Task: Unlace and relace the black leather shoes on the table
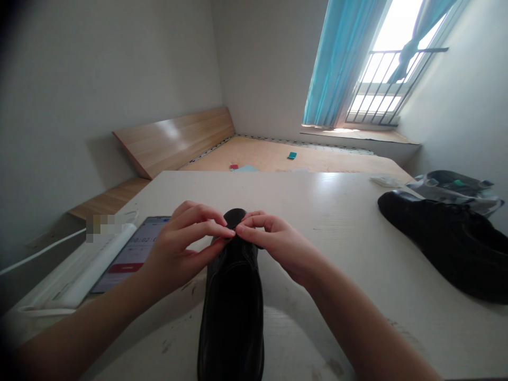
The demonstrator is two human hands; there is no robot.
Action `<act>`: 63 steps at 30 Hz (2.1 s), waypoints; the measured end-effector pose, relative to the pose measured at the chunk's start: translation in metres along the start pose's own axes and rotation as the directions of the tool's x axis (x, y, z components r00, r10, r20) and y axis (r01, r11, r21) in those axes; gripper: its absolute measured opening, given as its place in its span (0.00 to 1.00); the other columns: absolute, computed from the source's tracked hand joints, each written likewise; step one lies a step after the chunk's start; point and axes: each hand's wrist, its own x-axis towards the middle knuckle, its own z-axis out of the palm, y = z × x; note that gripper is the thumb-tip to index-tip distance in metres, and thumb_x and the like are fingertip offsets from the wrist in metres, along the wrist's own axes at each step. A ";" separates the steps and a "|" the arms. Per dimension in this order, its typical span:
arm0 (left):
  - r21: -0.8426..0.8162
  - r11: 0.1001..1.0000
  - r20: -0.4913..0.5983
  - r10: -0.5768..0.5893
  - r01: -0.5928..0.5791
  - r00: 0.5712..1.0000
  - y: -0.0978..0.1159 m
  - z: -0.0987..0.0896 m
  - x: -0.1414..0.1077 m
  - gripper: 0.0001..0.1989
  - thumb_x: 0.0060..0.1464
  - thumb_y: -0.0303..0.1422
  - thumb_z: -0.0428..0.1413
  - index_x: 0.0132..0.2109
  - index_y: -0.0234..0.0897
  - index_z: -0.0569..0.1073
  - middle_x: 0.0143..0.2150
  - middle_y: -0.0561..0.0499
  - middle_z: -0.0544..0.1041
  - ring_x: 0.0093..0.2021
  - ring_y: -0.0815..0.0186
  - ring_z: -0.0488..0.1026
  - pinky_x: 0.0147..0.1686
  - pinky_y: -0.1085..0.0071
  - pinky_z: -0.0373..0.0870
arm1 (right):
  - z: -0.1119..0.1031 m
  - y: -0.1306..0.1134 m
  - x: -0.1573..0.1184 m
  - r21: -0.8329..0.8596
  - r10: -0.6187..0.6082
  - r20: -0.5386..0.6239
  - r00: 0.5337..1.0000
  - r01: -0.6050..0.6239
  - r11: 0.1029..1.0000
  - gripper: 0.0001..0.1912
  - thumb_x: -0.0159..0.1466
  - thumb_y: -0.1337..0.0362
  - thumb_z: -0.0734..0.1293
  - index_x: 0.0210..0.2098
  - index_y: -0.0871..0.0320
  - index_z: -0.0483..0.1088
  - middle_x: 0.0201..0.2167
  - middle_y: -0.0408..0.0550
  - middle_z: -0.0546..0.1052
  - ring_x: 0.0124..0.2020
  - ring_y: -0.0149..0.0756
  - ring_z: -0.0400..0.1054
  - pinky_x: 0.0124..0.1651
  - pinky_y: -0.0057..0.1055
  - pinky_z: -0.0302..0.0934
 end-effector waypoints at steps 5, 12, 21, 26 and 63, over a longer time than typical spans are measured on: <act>-0.034 0.999 0.024 -0.001 0.002 1.000 0.001 -0.003 0.001 0.05 0.55 0.27 0.59 0.37 0.42 0.78 0.34 0.51 0.73 0.36 0.66 0.65 0.38 0.69 0.64 | 0.001 0.000 0.002 0.055 0.005 -0.072 0.997 -0.001 0.998 0.10 0.54 0.56 0.71 0.25 0.57 0.72 0.38 0.44 0.69 0.42 0.36 0.62 0.48 0.34 0.56; -0.111 0.984 0.135 -0.122 0.137 0.983 -0.001 -0.011 0.004 0.04 0.55 0.25 0.57 0.35 0.38 0.75 0.32 0.52 0.72 0.37 0.66 0.65 0.40 0.69 0.62 | -0.005 0.009 0.008 0.028 0.071 -0.187 0.980 -0.067 0.997 0.12 0.56 0.54 0.69 0.31 0.57 0.73 0.36 0.44 0.72 0.40 0.36 0.63 0.49 0.38 0.55; -0.216 0.873 0.290 -0.371 0.438 0.882 0.002 -0.006 0.002 0.06 0.56 0.33 0.55 0.31 0.36 0.68 0.31 0.54 0.69 0.33 0.68 0.65 0.34 0.71 0.61 | 0.003 -0.001 0.003 0.237 0.068 0.003 0.998 -0.067 0.969 0.09 0.58 0.58 0.66 0.34 0.55 0.74 0.42 0.47 0.75 0.47 0.40 0.65 0.54 0.39 0.56; -0.178 0.841 0.303 -0.447 0.511 0.842 0.004 -0.005 0.003 0.09 0.56 0.34 0.52 0.29 0.36 0.66 0.27 0.55 0.67 0.30 0.69 0.64 0.28 0.73 0.59 | -0.001 0.000 0.003 0.230 0.152 -0.035 0.988 -0.140 0.963 0.10 0.54 0.58 0.70 0.35 0.55 0.76 0.40 0.45 0.73 0.46 0.39 0.63 0.54 0.39 0.54; -0.333 0.644 0.550 -0.461 0.689 0.697 -0.006 -0.005 0.001 0.17 0.59 0.40 0.47 0.25 0.36 0.57 0.24 0.57 0.54 0.27 0.70 0.53 0.28 0.72 0.50 | -0.027 0.000 0.003 0.068 0.111 0.174 0.979 -0.124 0.990 0.09 0.56 0.60 0.69 0.26 0.58 0.69 0.32 0.43 0.64 0.36 0.33 0.55 0.43 0.32 0.50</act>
